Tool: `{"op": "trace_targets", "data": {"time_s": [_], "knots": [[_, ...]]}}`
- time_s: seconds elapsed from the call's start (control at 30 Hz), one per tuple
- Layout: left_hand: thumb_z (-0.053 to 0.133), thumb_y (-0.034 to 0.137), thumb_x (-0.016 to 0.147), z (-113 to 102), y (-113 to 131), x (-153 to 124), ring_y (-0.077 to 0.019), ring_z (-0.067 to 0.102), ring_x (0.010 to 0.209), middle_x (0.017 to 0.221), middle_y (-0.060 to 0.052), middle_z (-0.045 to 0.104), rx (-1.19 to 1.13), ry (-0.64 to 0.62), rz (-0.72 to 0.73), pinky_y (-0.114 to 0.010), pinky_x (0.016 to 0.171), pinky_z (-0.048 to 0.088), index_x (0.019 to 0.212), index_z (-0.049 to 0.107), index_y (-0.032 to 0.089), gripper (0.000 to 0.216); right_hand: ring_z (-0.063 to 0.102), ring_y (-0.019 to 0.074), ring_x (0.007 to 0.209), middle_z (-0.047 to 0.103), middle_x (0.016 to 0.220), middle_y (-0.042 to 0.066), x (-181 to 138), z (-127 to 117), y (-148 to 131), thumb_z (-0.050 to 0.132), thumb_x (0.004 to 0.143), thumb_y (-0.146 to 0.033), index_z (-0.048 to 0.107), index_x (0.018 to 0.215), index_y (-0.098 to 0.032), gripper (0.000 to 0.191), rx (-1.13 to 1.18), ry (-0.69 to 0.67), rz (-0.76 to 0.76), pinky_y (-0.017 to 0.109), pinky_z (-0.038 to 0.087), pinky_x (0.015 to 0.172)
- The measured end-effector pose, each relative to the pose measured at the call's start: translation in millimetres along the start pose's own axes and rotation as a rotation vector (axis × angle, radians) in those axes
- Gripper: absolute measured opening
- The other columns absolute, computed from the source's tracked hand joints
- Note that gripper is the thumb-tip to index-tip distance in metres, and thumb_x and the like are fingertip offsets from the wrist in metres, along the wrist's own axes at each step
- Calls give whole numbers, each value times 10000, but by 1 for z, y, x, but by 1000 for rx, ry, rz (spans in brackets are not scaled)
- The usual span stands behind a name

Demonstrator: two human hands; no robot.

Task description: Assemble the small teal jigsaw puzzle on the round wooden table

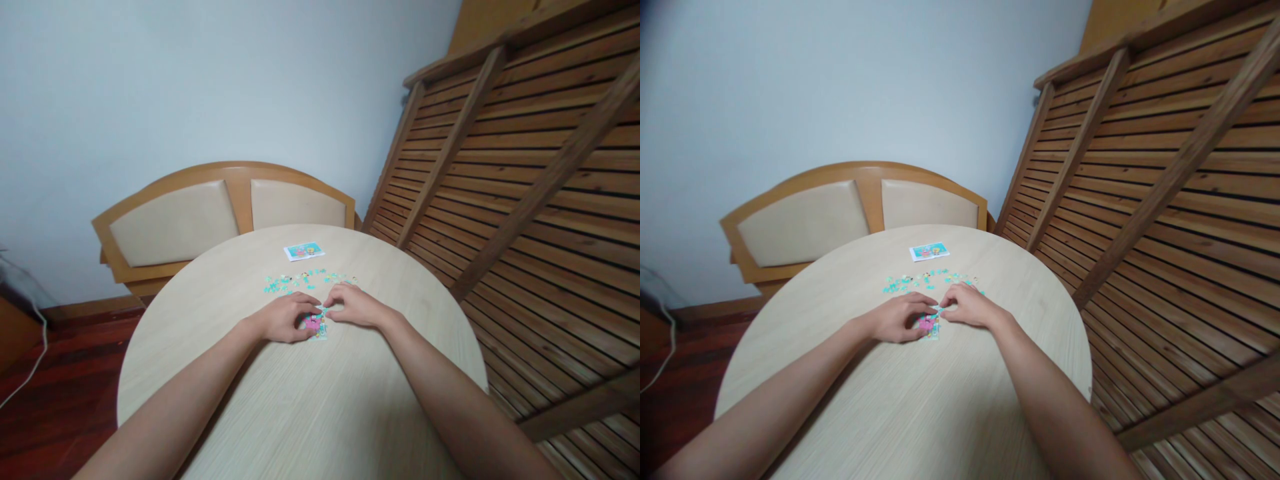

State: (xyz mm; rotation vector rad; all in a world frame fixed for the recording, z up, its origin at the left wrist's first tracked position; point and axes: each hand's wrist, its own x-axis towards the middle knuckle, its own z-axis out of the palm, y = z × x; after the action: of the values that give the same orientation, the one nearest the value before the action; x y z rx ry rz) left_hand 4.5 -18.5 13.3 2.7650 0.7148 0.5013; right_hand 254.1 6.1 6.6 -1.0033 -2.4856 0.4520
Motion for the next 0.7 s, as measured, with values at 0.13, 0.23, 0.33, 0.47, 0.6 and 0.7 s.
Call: {"op": "trace_targets", "data": {"time_s": [0.13, 0.23, 0.33, 0.47, 0.6, 0.7], "knots": [[662, 348, 832, 0, 1, 0, -287, 591, 1186, 1292, -118, 628, 5, -7, 2, -416, 1049, 450, 1238, 644, 206, 431, 619, 219, 967, 728, 926, 35, -1, -2, -1, 706, 816, -351, 774, 934, -234, 180, -10, -4, -20, 341, 416, 926], [646, 364, 861, 0, 2, 1, -281, 583, 1196, 1304, -127, 610, -6, -1, 12, -404, 1055, 448, 1232, 650, 199, 406, 628, 218, 972, 738, 948, 32, -1, -4, -4, 699, 808, -307, 771, 961, -237, 183, -3, -11, -13, 333, 424, 921], [587, 386, 923, -1, -1, 2, -252, 593, 1176, 1301, -128, 599, -56, 33, 5, -373, 1055, 450, 1209, 658, 192, 353, 634, 218, 975, 741, 965, 34, -1, -5, -8, 689, 798, -271, 764, 976, -235, 197, -4, -12, 0, 327, 436, 906], [542, 346, 941, -8, -19, -4, -232, 616, 1090, 1143, -104, 665, -19, 134, -99, -372, 1003, 475, 1144, 670, 194, 285, 633, 223, 967, 735, 950, 48, 0, -4, -7, 706, 786, -286, 760, 950, -213, 188, -15, -8, 16, 334, 443, 903], [578, 313, 880, -20, -42, -20, -238, 630, 1010, 1056, -86, 679, 89, 160, -263, -371, 933, 499, 1069, 689, 193, 249, 628, 215, 948, 722, 948, 50, 0, -1, -4, 716, 783, -317, 745, 973, -204, 223, -2, -6, 9, 323, 454, 876], [599, 334, 854, -25, -53, -28, -235, 636, 961, 1014, -81, 686, 94, 122, -285, -353, 896, 510, 1034, 696, 183, 254, 624, 208, 931, 713, 946, 50, 0, 0, -2, 718, 780, -319, 734, 971, -197, 227, 5, -2, 7, 316, 458, 863]]}}
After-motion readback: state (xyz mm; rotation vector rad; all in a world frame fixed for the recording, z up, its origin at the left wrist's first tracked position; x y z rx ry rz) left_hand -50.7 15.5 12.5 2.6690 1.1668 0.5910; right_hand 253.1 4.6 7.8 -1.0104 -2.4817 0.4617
